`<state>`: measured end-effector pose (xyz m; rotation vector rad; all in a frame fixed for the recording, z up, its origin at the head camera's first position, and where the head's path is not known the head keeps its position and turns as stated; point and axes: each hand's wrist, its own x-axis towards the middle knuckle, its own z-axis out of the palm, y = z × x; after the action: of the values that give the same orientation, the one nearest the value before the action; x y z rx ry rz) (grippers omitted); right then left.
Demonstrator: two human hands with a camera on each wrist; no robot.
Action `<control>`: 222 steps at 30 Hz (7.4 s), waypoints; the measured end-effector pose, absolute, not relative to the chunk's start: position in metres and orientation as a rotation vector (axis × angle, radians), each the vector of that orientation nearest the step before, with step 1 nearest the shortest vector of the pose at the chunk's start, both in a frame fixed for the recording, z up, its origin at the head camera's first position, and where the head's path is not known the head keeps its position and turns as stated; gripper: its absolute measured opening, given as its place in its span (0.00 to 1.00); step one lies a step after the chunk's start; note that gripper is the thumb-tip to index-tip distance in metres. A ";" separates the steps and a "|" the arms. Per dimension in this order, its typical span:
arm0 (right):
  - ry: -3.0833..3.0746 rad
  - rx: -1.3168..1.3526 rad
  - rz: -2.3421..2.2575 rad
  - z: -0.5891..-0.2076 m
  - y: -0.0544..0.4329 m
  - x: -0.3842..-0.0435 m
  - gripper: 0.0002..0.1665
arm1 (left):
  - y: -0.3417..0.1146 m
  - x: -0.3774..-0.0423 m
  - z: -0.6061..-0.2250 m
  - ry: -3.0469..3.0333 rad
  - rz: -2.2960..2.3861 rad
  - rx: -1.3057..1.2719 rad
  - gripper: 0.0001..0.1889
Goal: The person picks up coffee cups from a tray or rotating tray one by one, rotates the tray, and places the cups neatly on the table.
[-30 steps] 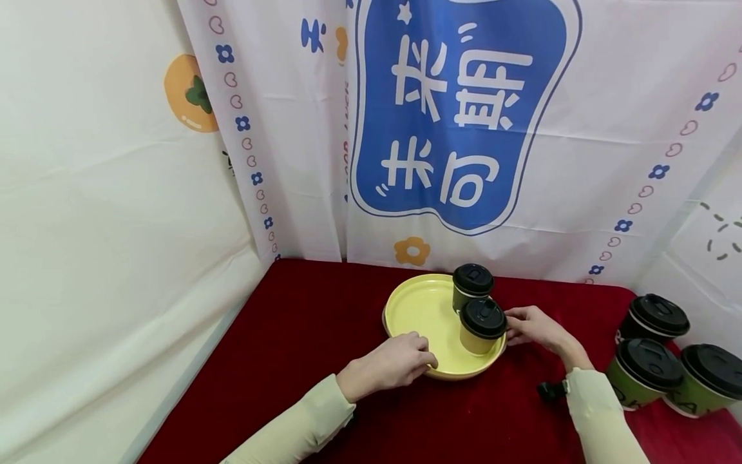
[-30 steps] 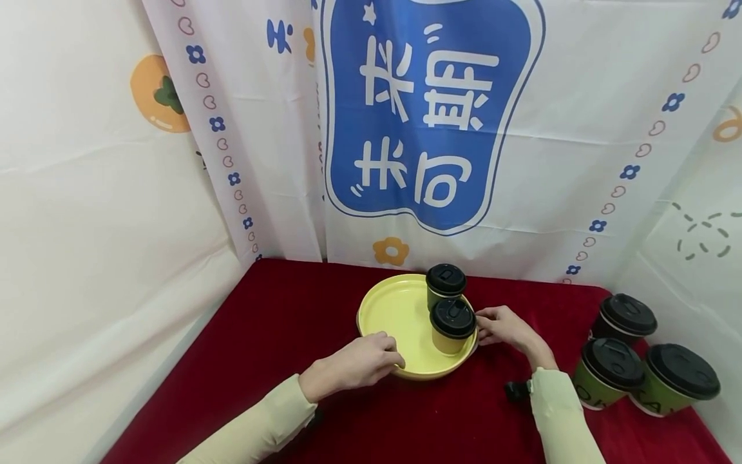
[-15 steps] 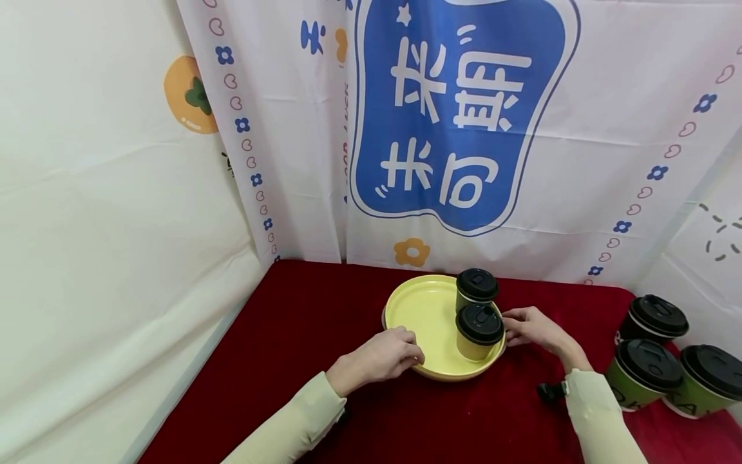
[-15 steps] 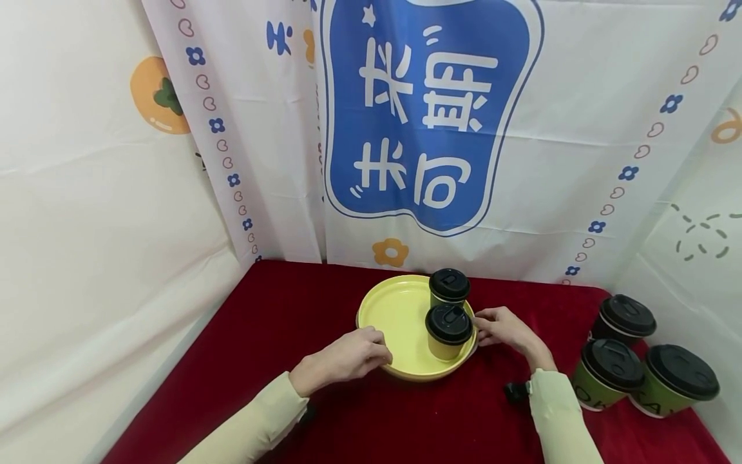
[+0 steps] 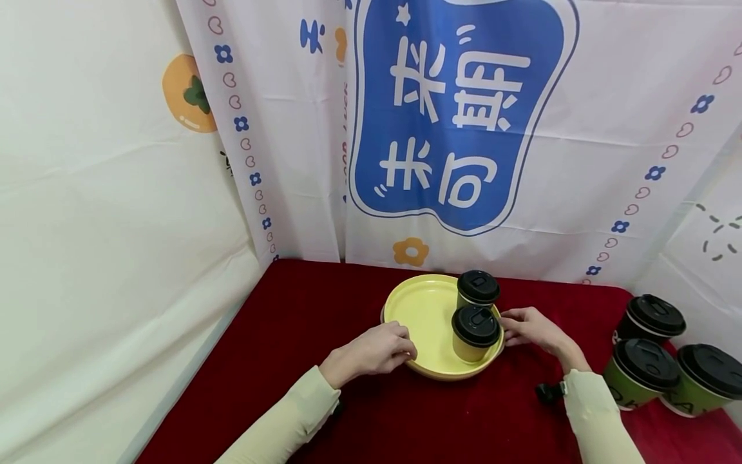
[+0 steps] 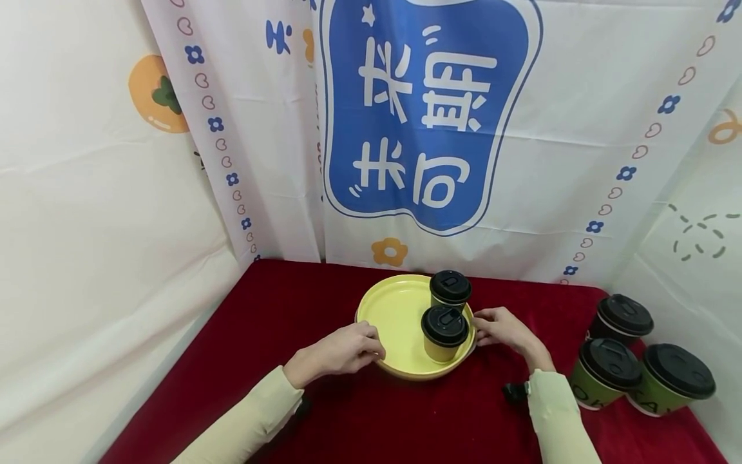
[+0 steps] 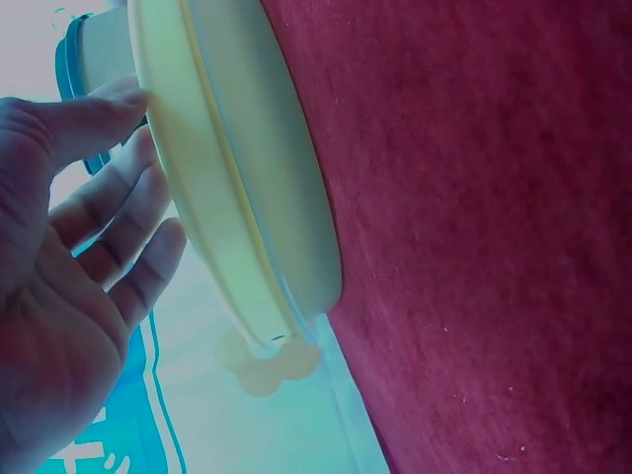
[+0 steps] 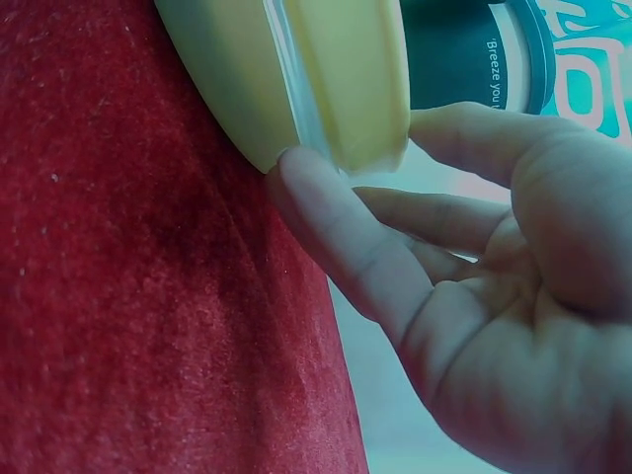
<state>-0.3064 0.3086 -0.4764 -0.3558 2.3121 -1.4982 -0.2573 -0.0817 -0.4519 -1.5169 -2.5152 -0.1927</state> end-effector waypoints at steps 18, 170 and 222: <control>2.315 -0.336 -1.499 -0.476 0.307 -0.307 0.36 | -0.054 -0.240 -0.446 -2.497 -0.138 -1.521 0.14; 2.948 -0.402 -1.108 -0.377 0.288 -0.257 0.26 | -0.095 -0.320 -0.476 -2.889 -1.492 -0.147 0.19; 3.011 -1.080 -0.354 -0.381 0.184 -0.237 0.20 | -0.094 -0.321 -0.478 -2.860 -1.529 -0.133 0.19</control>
<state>-0.2370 0.1838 -0.3815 -1.0798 3.0109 -0.3543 -0.3214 -0.0936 -0.4775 -0.1333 -2.8597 -1.5294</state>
